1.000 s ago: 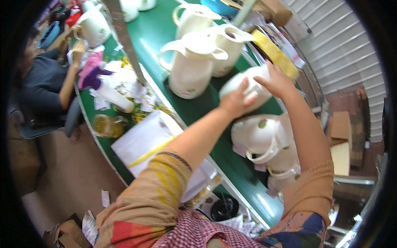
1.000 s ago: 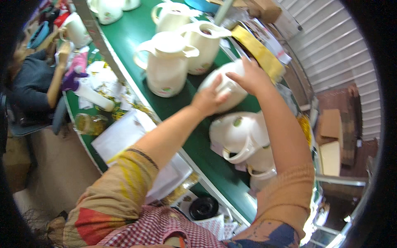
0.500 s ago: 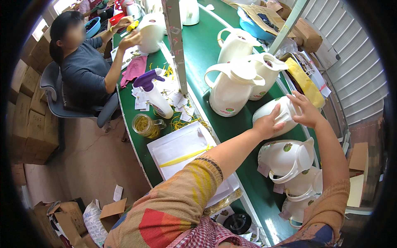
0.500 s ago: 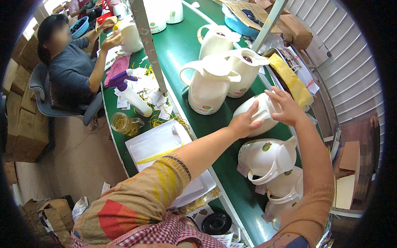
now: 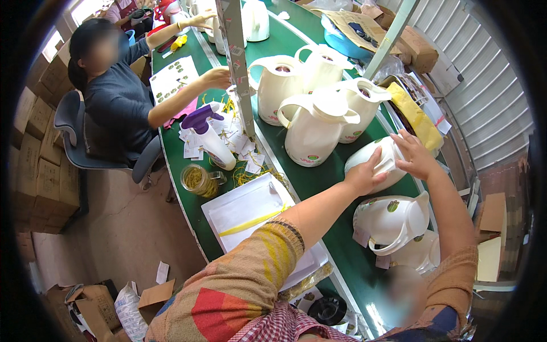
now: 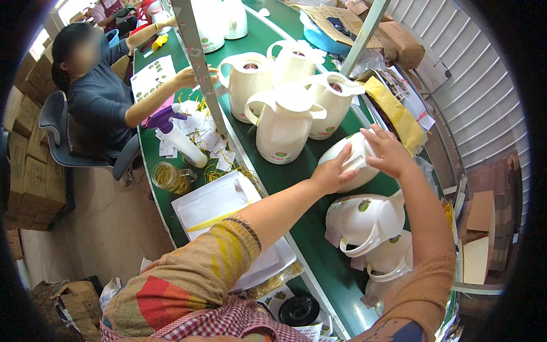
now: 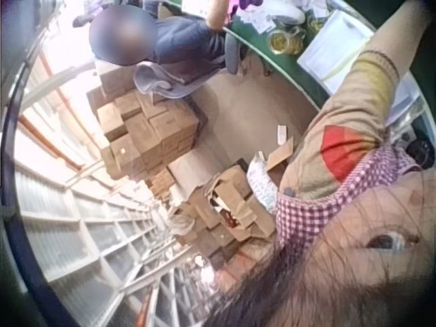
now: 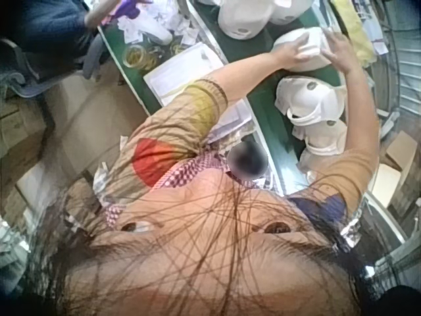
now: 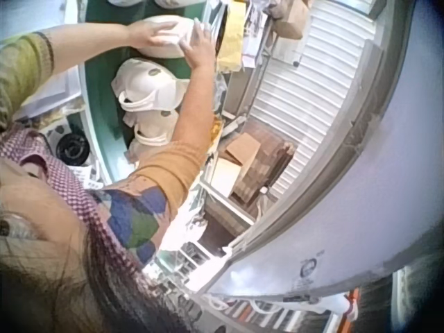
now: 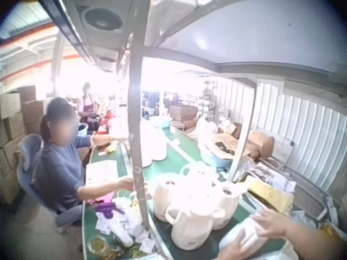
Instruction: The person assembles white plastic pitchers by attaching lids and handles, then applies small stickers to the sides. The person handles multiple pitchers one at a time, placing finished units on the conveyor belt.
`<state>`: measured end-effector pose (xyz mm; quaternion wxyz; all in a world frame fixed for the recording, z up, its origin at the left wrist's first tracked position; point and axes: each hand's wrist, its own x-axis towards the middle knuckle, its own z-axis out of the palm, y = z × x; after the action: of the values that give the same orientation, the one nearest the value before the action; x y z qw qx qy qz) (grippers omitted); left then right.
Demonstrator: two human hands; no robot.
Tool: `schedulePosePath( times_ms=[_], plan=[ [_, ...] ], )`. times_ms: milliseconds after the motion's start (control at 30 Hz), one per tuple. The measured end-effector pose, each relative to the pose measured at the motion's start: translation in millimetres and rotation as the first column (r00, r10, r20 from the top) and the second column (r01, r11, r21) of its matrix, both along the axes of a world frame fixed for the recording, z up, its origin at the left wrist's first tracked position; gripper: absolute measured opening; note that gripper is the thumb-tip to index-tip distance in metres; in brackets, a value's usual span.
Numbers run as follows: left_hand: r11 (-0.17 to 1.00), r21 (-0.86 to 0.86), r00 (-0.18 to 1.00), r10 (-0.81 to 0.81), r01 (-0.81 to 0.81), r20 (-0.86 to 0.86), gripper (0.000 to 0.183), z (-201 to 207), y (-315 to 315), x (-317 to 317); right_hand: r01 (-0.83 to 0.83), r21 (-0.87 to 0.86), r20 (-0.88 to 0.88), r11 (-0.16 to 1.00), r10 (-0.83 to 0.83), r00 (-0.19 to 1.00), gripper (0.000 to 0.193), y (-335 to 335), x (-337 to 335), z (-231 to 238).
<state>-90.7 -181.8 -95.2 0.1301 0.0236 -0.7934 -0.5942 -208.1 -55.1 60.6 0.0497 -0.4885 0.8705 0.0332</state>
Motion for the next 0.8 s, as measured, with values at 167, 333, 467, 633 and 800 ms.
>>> schedulePosePath(
  times_ms=[167, 333, 467, 633, 800],
  plan=[
    [0.999, -0.019, 0.996, -0.037, 0.039, 0.076, 0.081, 15.4, 1.1, 6.1, 0.306, -0.036, -0.128, 0.951, -0.308, 0.943, 0.070, -8.4, 15.9, -14.3],
    [0.998, -0.050, 0.999, 0.025, -0.023, 0.045, 0.081, 8.0, -1.5, 5.3, 0.380, -0.016, -0.219, 0.925, -0.374, 0.901, 0.071, -16.7, 1.3, 4.4],
    [0.999, -0.040, 0.996, 0.005, -0.002, 0.090, 0.082, 5.9, -4.1, 6.3, 0.454, -0.113, -0.184, 0.884, -0.467, 0.865, 0.065, -12.5, 10.0, 12.7],
    [0.998, -0.058, 0.999, 0.035, -0.034, 0.011, 0.078, -6.8, 7.1, -5.1, 0.286, -0.405, 0.066, 0.868, -0.285, 0.956, 0.059, 30.3, -18.5, -20.5],
    [1.000, -0.017, 0.998, 0.020, -0.019, 0.056, 0.080, -0.8, 3.4, -3.2, -0.060, -0.321, -0.366, 0.945, -0.065, 0.928, 0.066, 24.5, -17.2, -17.2]
  ],
)
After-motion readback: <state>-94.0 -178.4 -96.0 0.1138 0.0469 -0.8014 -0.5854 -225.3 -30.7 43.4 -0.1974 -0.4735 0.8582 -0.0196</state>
